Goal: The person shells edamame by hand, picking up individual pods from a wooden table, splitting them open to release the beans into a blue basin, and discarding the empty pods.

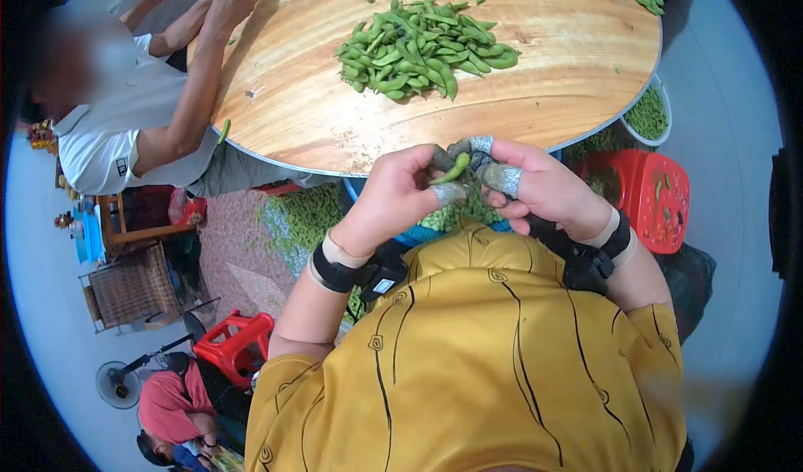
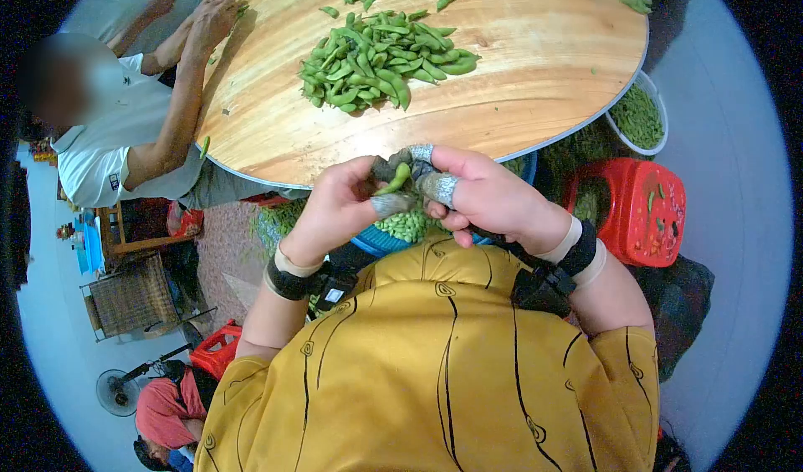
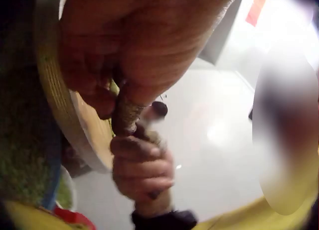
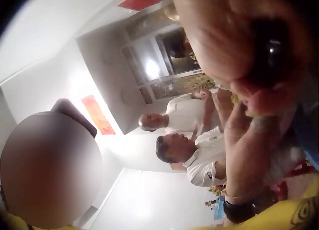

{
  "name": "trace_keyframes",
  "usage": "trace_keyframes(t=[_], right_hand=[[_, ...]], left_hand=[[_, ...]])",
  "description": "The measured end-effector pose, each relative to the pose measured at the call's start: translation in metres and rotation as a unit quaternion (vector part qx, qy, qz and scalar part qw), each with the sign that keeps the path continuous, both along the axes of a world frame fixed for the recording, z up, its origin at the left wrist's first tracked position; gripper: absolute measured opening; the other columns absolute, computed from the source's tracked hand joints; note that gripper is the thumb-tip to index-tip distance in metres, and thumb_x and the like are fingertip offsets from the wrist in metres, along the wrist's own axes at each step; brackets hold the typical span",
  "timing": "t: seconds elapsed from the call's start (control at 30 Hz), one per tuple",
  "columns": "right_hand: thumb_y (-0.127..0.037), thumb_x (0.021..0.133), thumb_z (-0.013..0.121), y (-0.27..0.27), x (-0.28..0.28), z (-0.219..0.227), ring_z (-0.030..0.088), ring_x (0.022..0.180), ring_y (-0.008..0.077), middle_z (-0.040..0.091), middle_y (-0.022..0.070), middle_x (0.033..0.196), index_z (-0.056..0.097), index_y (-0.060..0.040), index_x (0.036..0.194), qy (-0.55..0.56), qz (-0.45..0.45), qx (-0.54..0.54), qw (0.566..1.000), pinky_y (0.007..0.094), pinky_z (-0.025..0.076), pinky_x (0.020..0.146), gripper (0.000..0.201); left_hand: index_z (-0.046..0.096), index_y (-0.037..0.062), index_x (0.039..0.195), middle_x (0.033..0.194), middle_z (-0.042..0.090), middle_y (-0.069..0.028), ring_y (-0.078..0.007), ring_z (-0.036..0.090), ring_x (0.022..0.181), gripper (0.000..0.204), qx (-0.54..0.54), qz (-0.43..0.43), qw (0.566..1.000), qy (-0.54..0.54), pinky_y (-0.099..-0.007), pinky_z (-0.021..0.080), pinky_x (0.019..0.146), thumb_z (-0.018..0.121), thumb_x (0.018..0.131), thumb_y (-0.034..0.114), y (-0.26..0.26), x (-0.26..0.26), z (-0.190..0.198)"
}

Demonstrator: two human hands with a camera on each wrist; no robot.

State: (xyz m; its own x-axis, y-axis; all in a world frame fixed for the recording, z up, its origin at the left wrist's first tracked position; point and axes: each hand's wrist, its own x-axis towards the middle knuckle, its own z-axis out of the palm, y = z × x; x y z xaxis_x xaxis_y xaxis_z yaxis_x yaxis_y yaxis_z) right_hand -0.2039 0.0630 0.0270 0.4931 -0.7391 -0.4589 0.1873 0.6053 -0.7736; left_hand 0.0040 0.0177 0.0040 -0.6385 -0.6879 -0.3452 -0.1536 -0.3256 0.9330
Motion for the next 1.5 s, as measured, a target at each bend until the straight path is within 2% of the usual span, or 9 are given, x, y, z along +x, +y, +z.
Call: trace_keyframes(t=[0.07,0.17,0.3,0.37,0.47,0.67,0.93,1.07,1.5], right_hand=[[-0.011,0.093,0.038,-0.002,0.003,0.000,0.039,0.050,0.0017,0.047,-0.0032,0.073,0.049,-0.0115,0.125,0.033,0.008,-0.022,0.999,0.0186,0.040,0.042,0.033],[-0.010,0.092,0.036,-0.004,0.005,0.001,0.040,0.050,0.0020,0.046,-0.0037,0.072,0.050,-0.0107,0.122,0.084,-0.009,-0.060,0.995,0.0189,0.042,0.042,0.033],[-0.014,0.094,0.043,-0.002,0.002,-0.009,0.039,0.049,0.0018,0.046,-0.0048,0.069,0.049,-0.0116,0.125,0.033,-0.022,-0.021,0.999,0.0184,0.039,0.042,0.032],[-0.012,0.093,0.042,-0.001,0.001,-0.014,0.040,0.050,0.0019,0.046,-0.0046,0.070,0.052,-0.0110,0.121,0.017,-0.029,-0.011,0.999,0.0189,0.040,0.041,0.030],[-0.012,0.093,0.044,0.003,-0.003,-0.022,0.039,0.049,0.0016,0.045,-0.0050,0.069,0.051,-0.0120,0.124,-0.003,-0.028,-0.001,1.000,0.0187,0.039,0.042,0.032],[-0.011,0.088,0.052,0.007,0.000,-0.019,0.047,0.052,0.0062,0.053,0.0000,0.070,0.056,-0.0083,0.117,0.215,-0.028,-0.156,0.964,0.0246,0.042,0.044,0.029],[-0.011,0.070,0.062,0.003,0.008,-0.033,0.058,0.078,0.0395,0.059,0.0224,0.082,0.055,-0.0011,0.086,0.393,0.013,-0.495,0.775,0.0416,0.047,0.065,0.020],[-0.009,0.074,0.065,0.008,0.011,-0.032,0.059,0.071,0.0359,0.059,0.0190,0.078,0.059,-0.0018,0.093,0.378,-0.016,-0.465,0.800,0.0377,0.047,0.062,0.022],[-0.014,0.070,0.064,0.016,0.016,-0.037,0.059,0.073,0.0400,0.059,0.0216,0.076,0.055,-0.0007,0.081,0.425,0.002,-0.456,0.782,0.0461,0.048,0.066,0.020]], left_hand=[[0.058,-0.0005,0.092,0.070,0.057,-0.0115,-0.0214,0.054,0.057,0.015,-0.453,-0.048,0.862,-0.223,-0.0293,0.044,0.054,0.064,0.079,0.004,-0.001,-0.002,0.000],[0.054,-0.0003,0.076,0.071,0.057,-0.0194,-0.0390,0.055,0.063,0.014,-0.534,-0.005,0.822,-0.195,-0.0377,0.047,0.056,0.065,0.072,0.007,0.001,-0.010,-0.003],[0.056,-0.0007,0.079,0.072,0.059,-0.0143,-0.0289,0.057,0.059,0.010,-0.453,-0.036,0.879,-0.142,-0.0337,0.047,0.055,0.059,0.081,0.008,-0.001,-0.004,-0.004],[0.058,-0.0006,0.093,0.075,0.060,-0.0061,-0.0137,0.053,0.059,0.016,-0.082,-0.027,0.993,-0.085,-0.0261,0.044,0.056,0.048,0.093,0.012,0.002,-0.003,0.001],[0.059,0.0002,0.095,0.078,0.060,-0.0015,-0.0072,0.051,0.061,0.022,0.129,-0.014,0.991,0.036,-0.0224,0.043,0.057,0.042,0.097,0.014,0.000,0.000,-0.001],[0.056,0.0015,0.089,0.072,0.059,-0.0016,-0.0085,0.053,0.060,0.013,-0.018,-0.067,0.995,-0.068,-0.0230,0.044,0.055,0.043,0.089,0.003,0.007,-0.002,-0.004],[0.057,-0.0018,0.091,0.076,0.058,-0.0013,-0.0094,0.053,0.064,0.013,-0.243,-0.181,0.944,-0.133,-0.0249,0.045,0.057,0.045,0.091,0.002,0.018,-0.001,0.000],[0.059,0.0008,0.088,0.075,0.060,-0.0006,-0.0064,0.052,0.061,0.016,0.060,-0.037,0.997,-0.044,-0.0213,0.043,0.055,0.049,0.094,0.011,0.022,0.009,0.006],[0.058,-0.0012,0.093,0.074,0.060,-0.0041,-0.0094,0.057,0.064,0.011,-0.141,-0.056,0.978,-0.144,-0.0254,0.047,0.059,0.049,0.087,-0.001,0.032,0.008,0.008]])
